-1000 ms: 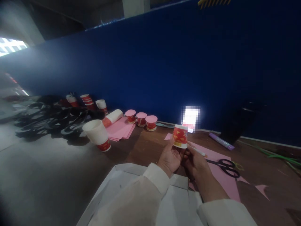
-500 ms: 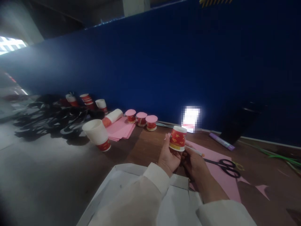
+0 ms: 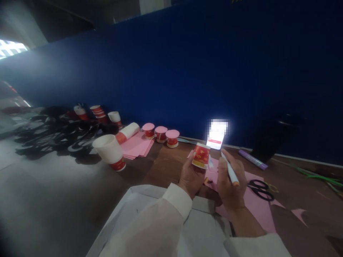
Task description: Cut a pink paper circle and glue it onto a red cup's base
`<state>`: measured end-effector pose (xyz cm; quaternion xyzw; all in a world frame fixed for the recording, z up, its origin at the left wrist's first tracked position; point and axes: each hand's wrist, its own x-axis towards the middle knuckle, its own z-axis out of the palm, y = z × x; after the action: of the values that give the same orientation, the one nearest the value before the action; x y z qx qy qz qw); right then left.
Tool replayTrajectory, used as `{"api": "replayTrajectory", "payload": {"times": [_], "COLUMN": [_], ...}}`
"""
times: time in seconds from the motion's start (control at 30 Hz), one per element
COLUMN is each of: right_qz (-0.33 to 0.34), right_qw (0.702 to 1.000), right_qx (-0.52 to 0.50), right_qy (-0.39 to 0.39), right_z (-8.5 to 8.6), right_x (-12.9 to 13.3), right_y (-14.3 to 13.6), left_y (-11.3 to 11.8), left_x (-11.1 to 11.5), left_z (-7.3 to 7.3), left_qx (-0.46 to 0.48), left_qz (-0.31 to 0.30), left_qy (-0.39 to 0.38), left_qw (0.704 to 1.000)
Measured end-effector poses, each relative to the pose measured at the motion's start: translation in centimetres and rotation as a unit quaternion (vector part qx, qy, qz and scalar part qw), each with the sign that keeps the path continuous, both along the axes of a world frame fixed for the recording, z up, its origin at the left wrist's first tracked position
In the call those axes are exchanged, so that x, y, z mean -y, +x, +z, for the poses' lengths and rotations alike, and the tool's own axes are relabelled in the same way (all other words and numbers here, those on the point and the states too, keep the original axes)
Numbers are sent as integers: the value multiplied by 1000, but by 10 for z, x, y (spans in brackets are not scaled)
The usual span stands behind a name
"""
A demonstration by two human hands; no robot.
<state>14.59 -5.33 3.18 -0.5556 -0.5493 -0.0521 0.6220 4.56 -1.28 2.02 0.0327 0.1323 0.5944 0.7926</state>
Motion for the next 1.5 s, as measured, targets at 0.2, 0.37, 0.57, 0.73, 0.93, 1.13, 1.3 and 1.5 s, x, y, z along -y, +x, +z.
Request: {"api": "replayTrajectory", "payload": {"times": [0.2, 0.37, 0.57, 0.73, 0.93, 1.13, 1.3, 1.5], "right_qz": [23, 7, -29, -44, -37, -42, -46, -44], "right_qw": [989, 989, 994, 994, 993, 992, 994, 993], "right_qx": [127, 137, 101, 97, 107, 112, 97, 107], "right_qy": [70, 55, 38, 29, 29, 34, 24, 29], "right_z": [4, 4, -2, -6, -6, -6, -6, -8], "right_x": [4, 3, 2, 0, 0, 0, 0, -2], "right_y": [-9, -9, -10, -11, -9, -10, -11, -8], "left_y": [6, 6, 5, 4, 5, 6, 5, 5], "left_x": [5, 10, 12, 11, 11, 9, 11, 11], "left_z": [-3, 0, 1, 1, 1, -3, 0, 1], "left_qx": [-9, -12, -60, -67, -72, -67, -83, -70], "left_qz": [-20, -32, -38, -48, -47, -50, -60, -60], "left_qy": [-11, -11, -11, -14, -16, -15, -18, -12], "left_qw": [1000, 999, 997, 997, 996, 996, 995, 996]}}
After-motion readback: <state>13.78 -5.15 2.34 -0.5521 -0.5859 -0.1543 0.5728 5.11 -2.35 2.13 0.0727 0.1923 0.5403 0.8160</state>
